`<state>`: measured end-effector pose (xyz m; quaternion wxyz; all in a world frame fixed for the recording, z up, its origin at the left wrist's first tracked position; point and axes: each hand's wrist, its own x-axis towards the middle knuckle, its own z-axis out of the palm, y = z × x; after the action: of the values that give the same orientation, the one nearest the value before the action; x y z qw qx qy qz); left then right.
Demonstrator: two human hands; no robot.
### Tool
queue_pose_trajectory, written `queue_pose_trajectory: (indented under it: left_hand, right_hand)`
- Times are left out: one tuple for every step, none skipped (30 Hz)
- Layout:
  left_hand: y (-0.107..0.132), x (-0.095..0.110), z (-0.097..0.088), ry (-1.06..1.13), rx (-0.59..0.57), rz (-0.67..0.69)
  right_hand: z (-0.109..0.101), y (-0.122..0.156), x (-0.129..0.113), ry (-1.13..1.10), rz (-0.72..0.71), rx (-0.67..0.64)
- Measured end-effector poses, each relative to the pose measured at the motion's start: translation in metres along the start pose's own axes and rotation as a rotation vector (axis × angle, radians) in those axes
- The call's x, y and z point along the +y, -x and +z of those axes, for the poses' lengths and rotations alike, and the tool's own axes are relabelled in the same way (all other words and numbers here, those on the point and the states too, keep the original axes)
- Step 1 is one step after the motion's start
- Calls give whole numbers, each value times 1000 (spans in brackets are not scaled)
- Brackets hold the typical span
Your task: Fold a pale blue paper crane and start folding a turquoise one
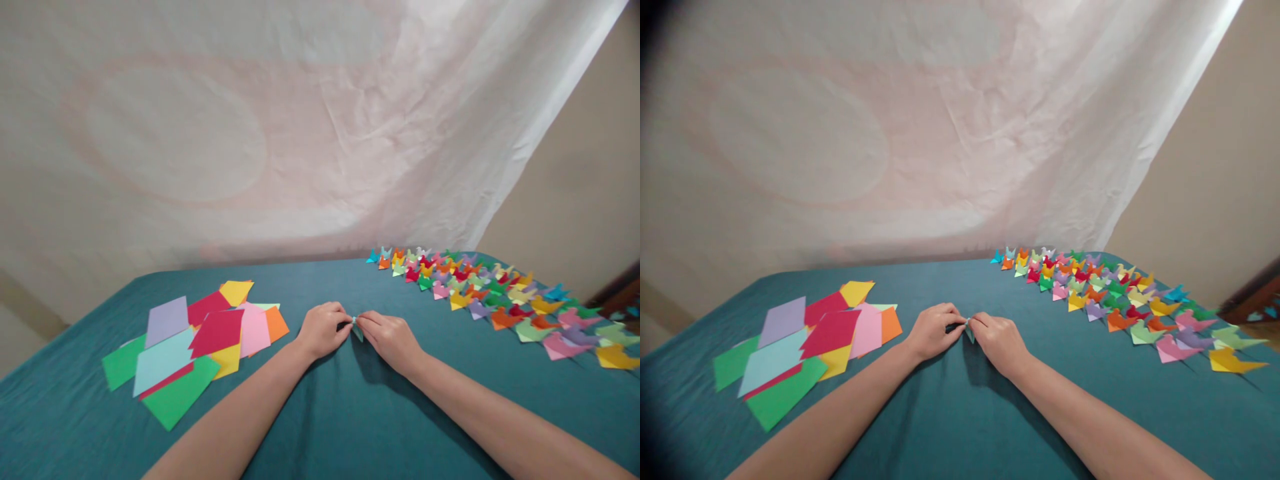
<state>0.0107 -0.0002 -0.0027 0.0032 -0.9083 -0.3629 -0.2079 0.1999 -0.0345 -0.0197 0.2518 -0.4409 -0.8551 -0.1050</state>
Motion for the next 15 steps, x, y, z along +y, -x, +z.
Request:
queue_pose_trajectory:
  left_hand:
    - [1, -1, 0, 33, 3, -12]
    - [1, -1, 1, 63, 6, -24]
    - [1, -2, 1, 85, 7, -33]
    - [2, -2, 2, 96, 8, -39]
    - [2, -3, 2, 102, 8, -43]
    - [2, -3, 3, 104, 9, -46]
    - [1, -3, 3, 104, 10, -47]
    - [1, -4, 3, 101, 10, -44]
    - [1, -4, 3, 93, 10, -39]
    - [1, -4, 3, 80, 8, -29]
    - [1, -4, 2, 60, 5, -16]
    - [1, -4, 1, 32, 0, 2]
    - [0, -3, 0, -3, -5, 24]
    - [0, -2, -1, -48, -9, 48]
    - [-1, -1, -2, -104, -13, 77]
  right_hand:
    - [0, 0, 0, 7, -4, 1]
    - [0, 0, 0, 13, -6, 3]
    - [0, 0, 0, 18, -9, 3]
    - [1, 0, 0, 23, -11, 4]
    - [1, 0, 0, 28, -11, 4]
    - [1, 1, 0, 33, -11, 4]
    - [2, 1, 0, 37, -11, 4]
    - [2, 1, 0, 41, -12, 4]
    - [2, 1, 0, 46, -13, 3]
    - [2, 1, 0, 50, -15, 2]
    - [2, 0, -1, 53, -19, -1]
    - [1, 0, -1, 56, -23, -4]
    - [1, 0, -1, 59, -26, -8]
    - [0, 0, -2, 63, -30, -12]
    - [0, 0, -2, 66, -35, -14]
